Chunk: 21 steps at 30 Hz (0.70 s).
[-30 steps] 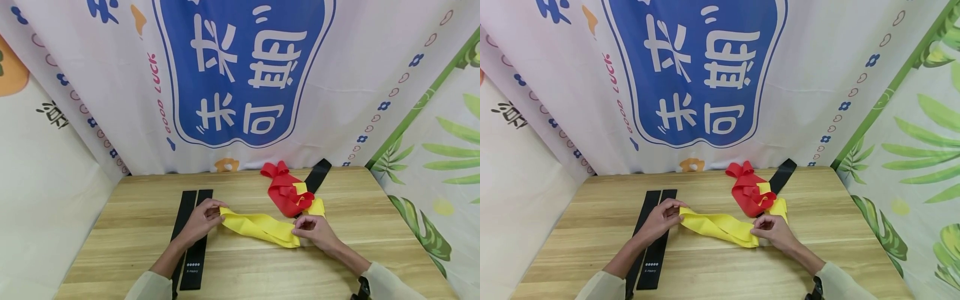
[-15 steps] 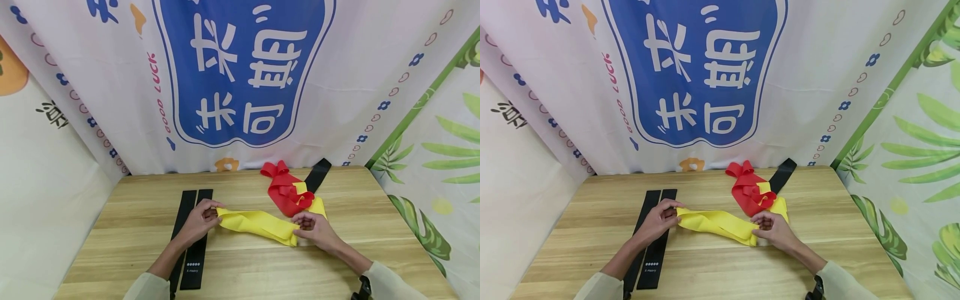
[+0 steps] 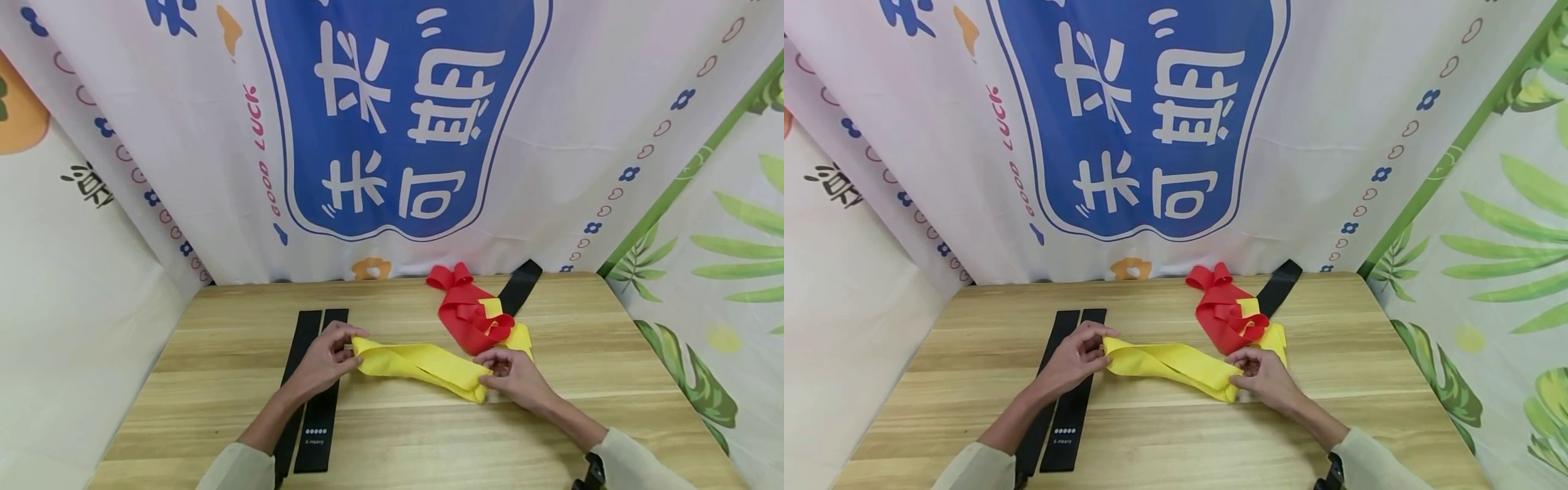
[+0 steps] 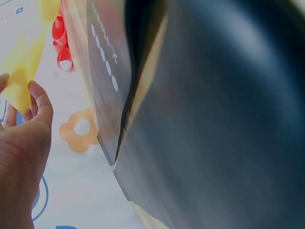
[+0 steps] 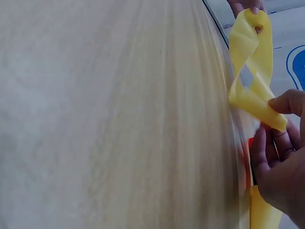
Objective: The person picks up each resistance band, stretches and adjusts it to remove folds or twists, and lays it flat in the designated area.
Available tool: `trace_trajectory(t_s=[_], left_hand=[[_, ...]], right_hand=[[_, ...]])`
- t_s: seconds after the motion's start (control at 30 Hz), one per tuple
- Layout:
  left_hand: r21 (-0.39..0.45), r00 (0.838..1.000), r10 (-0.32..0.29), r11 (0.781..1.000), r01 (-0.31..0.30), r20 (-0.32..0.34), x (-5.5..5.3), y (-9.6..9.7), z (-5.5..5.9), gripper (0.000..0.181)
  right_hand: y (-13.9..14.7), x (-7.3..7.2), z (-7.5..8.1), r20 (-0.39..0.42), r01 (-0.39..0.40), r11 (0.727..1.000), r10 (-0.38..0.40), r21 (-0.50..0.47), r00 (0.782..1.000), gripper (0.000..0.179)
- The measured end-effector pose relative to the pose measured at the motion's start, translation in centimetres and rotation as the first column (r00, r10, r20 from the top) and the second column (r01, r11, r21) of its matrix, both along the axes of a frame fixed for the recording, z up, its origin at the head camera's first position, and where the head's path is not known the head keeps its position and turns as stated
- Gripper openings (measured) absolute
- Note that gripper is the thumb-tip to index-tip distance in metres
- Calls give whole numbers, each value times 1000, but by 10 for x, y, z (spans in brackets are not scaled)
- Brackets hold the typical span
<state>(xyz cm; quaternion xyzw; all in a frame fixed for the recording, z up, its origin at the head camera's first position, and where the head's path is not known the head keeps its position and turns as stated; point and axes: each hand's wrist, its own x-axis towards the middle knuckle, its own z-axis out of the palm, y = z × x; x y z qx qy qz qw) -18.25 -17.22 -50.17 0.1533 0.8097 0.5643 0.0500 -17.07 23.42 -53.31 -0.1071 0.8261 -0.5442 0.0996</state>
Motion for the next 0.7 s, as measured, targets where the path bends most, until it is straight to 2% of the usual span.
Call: trace_trajectory(t_s=[0.4,0.53,0.7], left_hand=[[-135,1000,-23,991,21,-15,1,-10,3,37],[-143,999,-29,989,25,-26,1,-12,3,36],[-146,999,-37,989,34,-17,1,-14,2,38]], right_hand=[[-2,2,1,-55,100,995,-101,-12,993,16],[-3,2,1,-35,129,991,-130,-20,991,13],[-4,2,0,10,116,988,-116,-98,993,14]])
